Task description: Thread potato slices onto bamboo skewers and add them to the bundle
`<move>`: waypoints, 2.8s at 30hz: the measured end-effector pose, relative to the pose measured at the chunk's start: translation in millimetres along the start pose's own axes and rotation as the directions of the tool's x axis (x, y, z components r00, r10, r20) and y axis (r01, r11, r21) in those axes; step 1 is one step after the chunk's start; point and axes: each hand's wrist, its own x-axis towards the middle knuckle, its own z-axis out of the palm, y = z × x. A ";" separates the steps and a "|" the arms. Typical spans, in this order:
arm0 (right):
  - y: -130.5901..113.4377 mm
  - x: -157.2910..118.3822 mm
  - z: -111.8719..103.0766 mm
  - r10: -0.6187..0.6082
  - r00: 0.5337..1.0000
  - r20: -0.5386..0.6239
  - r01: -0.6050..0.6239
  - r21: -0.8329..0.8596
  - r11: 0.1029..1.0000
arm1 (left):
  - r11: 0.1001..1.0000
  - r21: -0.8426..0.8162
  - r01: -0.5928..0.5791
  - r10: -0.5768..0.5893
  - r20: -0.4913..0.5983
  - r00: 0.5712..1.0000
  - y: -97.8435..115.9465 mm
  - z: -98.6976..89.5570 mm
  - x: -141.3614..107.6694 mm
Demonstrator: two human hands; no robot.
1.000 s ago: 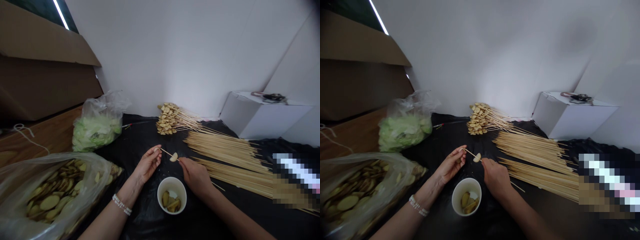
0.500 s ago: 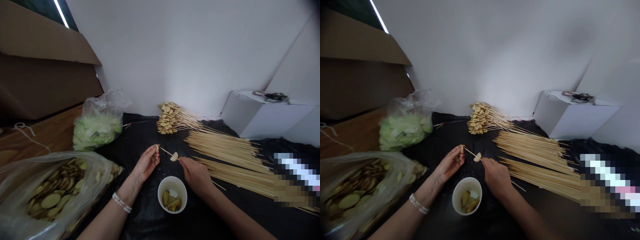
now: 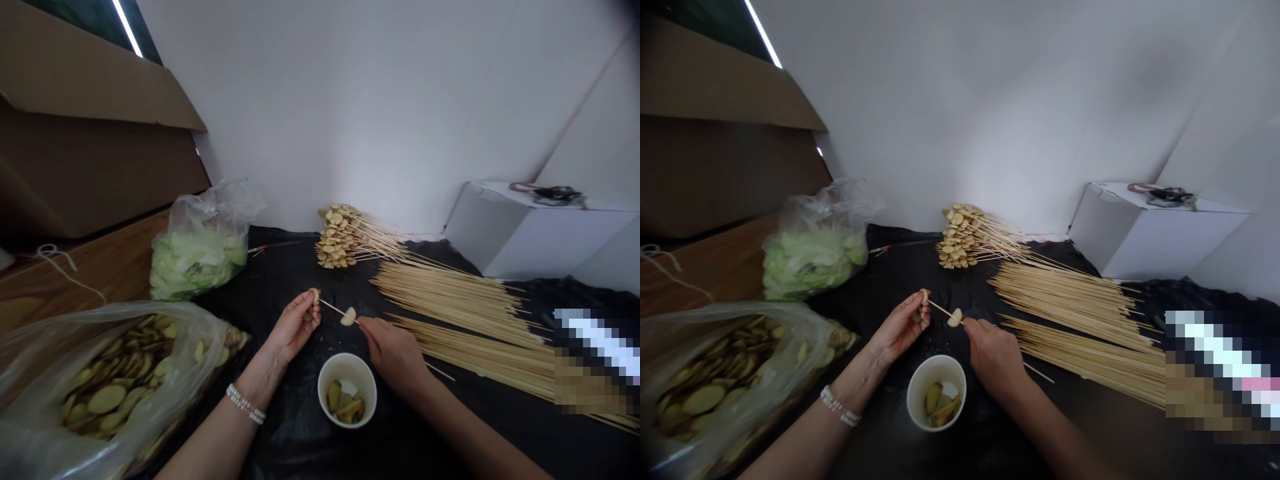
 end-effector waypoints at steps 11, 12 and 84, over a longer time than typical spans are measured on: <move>-1.1 -0.2 -0.6 0.020 1.000 0.011 -0.020 -0.008 1.000 | 0.998 0.045 -0.032 0.032 -0.005 0.999 1.6 -0.7 -0.2; -1.1 -0.2 -0.6 0.022 1.000 0.009 -0.022 -0.012 1.000 | 0.998 0.056 -0.041 0.041 -0.008 0.999 1.7 -0.5 -0.2; 0.9 -1.0 1.8 0.038 0.999 0.017 -0.038 0.005 0.999 | 0.977 0.191 -0.097 0.115 -0.088 0.989 2.4 -0.8 -1.9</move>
